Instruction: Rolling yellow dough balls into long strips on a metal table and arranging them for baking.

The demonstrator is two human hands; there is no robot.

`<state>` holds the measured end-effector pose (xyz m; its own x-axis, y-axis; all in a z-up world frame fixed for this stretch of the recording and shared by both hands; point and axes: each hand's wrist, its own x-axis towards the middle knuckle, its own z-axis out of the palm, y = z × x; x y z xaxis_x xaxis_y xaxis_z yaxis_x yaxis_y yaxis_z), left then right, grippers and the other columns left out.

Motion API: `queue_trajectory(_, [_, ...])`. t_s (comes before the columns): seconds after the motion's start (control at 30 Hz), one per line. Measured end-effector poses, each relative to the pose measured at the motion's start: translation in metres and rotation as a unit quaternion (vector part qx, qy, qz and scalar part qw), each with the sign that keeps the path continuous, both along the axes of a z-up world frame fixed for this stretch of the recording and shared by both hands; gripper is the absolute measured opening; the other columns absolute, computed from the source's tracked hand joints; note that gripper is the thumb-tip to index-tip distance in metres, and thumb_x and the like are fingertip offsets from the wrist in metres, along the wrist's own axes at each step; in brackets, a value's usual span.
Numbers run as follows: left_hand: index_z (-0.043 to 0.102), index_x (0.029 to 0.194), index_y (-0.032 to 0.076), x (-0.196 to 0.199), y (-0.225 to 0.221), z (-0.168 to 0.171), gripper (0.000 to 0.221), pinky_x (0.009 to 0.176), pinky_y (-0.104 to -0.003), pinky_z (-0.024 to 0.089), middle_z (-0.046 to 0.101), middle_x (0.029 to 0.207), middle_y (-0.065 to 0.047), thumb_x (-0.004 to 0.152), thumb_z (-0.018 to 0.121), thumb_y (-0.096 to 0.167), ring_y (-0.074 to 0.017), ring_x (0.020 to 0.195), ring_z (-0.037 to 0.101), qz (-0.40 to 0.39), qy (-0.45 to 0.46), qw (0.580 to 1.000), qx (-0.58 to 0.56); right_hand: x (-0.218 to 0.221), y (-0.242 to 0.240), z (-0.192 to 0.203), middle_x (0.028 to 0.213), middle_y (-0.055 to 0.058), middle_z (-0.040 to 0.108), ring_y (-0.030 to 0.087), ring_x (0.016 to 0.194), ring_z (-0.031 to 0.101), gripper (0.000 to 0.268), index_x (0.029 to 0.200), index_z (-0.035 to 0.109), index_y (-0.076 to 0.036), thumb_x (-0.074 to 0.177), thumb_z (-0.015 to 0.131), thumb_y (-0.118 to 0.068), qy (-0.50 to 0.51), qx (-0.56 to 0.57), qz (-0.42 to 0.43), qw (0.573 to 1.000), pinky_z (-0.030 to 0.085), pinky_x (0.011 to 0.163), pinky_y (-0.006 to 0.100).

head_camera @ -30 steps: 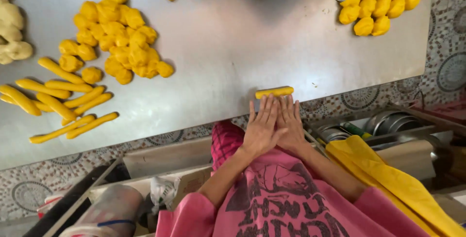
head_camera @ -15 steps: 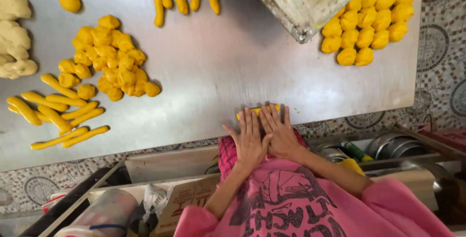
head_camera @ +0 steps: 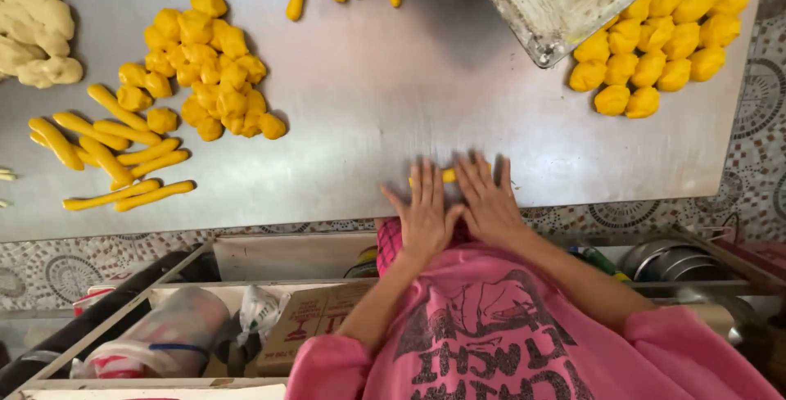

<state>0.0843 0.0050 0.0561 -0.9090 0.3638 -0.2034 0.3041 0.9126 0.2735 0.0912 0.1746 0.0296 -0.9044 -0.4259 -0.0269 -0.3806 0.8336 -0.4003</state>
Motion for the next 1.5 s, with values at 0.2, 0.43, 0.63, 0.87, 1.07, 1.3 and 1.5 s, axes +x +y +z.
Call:
queue_trajectory(0.2, [0.022, 0.164, 0.004, -0.13, 0.009, -0.032, 0.095, 0.111, -0.086, -0.001, 0.012, 0.17, -0.021, 0.099, 0.014, 0.074, -0.038, 0.159, 0.007, 0.061, 0.047, 0.993, -0.084, -0.135, -0.002, 0.001, 0.17, 0.026, 0.019, 0.052, 0.153, 0.003, 0.079, 0.163, 0.025, 0.005, 0.107, 0.031, -0.05, -0.004, 0.04, -0.076, 0.996, -0.005, 0.111, 0.083])
queue_trajectory(0.43, [0.031, 0.16, 0.003, -0.007, -0.017, 0.018, 0.091, 0.108, -0.089, -0.003, 0.026, 0.169, -0.019, 0.098, 0.042, 0.069, -0.0404, 0.159, 0.013, -0.034, -0.017, 0.995, 0.088, 0.011, 0.017, 0.006, 0.171, 0.013, 0.023, 0.045, 0.156, 0.011, 0.085, 0.164, 0.025, -0.007, 0.099, 0.05, -0.056, -0.028, -0.006, 0.004, 1.0, -0.003, 0.113, 0.082])
queue_trajectory(0.63, [0.017, 0.162, -0.003, 0.011, -0.068, 0.051, 0.144, 0.113, -0.081, -0.005, 0.009, 0.17, -0.026, 0.062, 0.059, 0.092, -0.0462, 0.157, 0.003, 0.033, -0.048, 0.991, 0.119, 0.018, 0.054, 0.043, 0.164, 0.031, 0.03, 0.055, 0.151, 0.018, 0.087, 0.16, 0.03, 0.009, 0.095, 0.066, -0.038, 0.028, -0.028, -0.066, 0.997, 0.009, 0.118, 0.075])
queue_trajectory(0.87, [0.01, 0.164, 0.005, -0.007, -0.001, 0.01, 0.157, 0.117, -0.085, 0.004, 0.008, 0.173, -0.016, 0.047, 0.071, 0.09, -0.0348, 0.159, 0.004, -0.136, -0.103, 0.979, -0.112, 0.003, -0.006, -0.006, 0.168, 0.025, 0.024, 0.053, 0.153, 0.016, 0.099, 0.16, 0.027, 0.004, 0.085, 0.066, -0.047, -0.017, 0.013, 0.036, 0.999, 0.012, 0.123, 0.068])
queue_trajectory(1.07, [0.011, 0.165, 0.002, -0.083, 0.003, 0.021, 0.149, 0.113, -0.087, -0.002, 0.004, 0.172, -0.022, 0.057, 0.077, 0.081, -0.0387, 0.16, 0.001, -0.056, -0.039, 0.989, -0.13, -0.097, -0.006, 0.008, 0.168, 0.03, 0.021, 0.053, 0.154, 0.008, 0.106, 0.161, 0.027, 0.01, 0.084, 0.069, -0.05, -0.004, 0.04, -0.026, 0.999, 0.004, 0.122, 0.069])
queue_trajectory(1.3, [0.043, 0.154, 0.009, -0.013, -0.035, 0.013, 0.094, 0.109, -0.076, 0.021, 0.045, 0.157, -0.013, 0.077, 0.086, 0.04, -0.0298, 0.146, 0.041, 0.008, -0.023, 0.995, 0.092, -0.015, 0.031, 0.037, 0.168, 0.019, 0.03, 0.044, 0.156, 0.018, 0.086, 0.162, 0.03, -0.002, 0.094, 0.059, -0.046, -0.071, 0.041, -0.012, 0.997, 0.002, 0.118, 0.077])
queue_trajectory(1.5, [0.063, 0.131, 0.017, -0.029, -0.031, -0.041, 0.061, 0.089, -0.05, 0.045, 0.058, 0.121, 0.0, 0.077, 0.083, 0.038, -0.0227, 0.114, 0.056, 0.013, 0.044, 0.995, 0.093, -0.044, 0.047, -0.009, 0.143, 0.009, 0.056, 0.032, 0.132, 0.052, 0.074, 0.148, 0.053, -0.011, 0.081, 0.076, -0.035, -0.023, 0.073, -0.027, 0.997, 0.028, 0.115, 0.066])
